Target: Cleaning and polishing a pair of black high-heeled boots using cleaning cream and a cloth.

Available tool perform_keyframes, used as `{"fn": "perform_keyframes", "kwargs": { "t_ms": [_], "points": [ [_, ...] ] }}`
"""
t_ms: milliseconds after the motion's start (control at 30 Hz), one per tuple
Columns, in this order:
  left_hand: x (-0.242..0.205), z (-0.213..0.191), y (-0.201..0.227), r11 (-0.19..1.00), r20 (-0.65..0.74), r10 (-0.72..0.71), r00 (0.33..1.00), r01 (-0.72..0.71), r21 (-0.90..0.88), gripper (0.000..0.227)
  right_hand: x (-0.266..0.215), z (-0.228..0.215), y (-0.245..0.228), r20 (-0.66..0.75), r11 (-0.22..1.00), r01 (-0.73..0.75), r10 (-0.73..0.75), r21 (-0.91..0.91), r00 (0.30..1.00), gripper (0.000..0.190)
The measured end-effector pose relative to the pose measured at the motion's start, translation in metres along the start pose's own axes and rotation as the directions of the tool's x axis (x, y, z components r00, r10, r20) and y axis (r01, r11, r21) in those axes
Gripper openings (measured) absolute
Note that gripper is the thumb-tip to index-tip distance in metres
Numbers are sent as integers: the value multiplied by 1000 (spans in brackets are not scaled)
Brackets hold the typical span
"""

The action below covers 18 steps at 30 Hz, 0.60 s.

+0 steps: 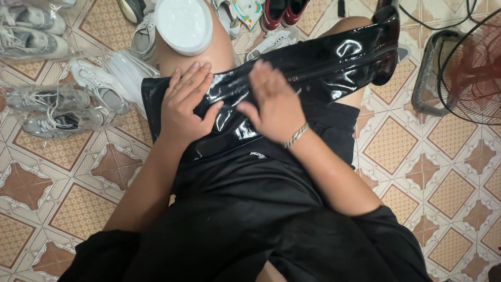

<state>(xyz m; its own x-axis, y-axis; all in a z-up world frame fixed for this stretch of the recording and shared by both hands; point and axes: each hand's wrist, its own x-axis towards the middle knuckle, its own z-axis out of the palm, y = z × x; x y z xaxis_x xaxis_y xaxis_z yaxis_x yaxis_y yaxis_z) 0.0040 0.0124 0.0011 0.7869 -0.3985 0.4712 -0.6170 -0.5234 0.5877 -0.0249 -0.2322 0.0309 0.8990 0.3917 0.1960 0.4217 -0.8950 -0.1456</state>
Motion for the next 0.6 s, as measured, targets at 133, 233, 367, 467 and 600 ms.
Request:
{"fn": "perform_keyframes", "kwargs": {
  "t_ms": [133, 233, 367, 467, 600],
  "points": [
    [0, 0, -2, 1000, 10, 5, 1000, -5, 5, 49, -26, -13, -7, 107, 990, 40, -54, 136, 993, 68],
    [0, 2, -3, 1000, -17, -12, 1000, 12, 2, 51, -28, -16, 12, 122, 997, -7, -3, 78, 992, 61],
    [-3, -1, -1, 1000, -19, -12, 1000, 12, -9, 51, -8, -11, 19, -12, 994, -42, 41, -102, 999, 66],
    [1, 1, -1, 1000, -15, 1, 1000, -1, -11, 52, 1, -9, 12, -32, 999, -10, 9, -39, 999, 71],
    [0, 1, -2, 1000, 1, 2, 1000, -2, -10, 52, -23, -3, 2, 76, 972, 116, -134, 206, 988, 61]
  ]
}}
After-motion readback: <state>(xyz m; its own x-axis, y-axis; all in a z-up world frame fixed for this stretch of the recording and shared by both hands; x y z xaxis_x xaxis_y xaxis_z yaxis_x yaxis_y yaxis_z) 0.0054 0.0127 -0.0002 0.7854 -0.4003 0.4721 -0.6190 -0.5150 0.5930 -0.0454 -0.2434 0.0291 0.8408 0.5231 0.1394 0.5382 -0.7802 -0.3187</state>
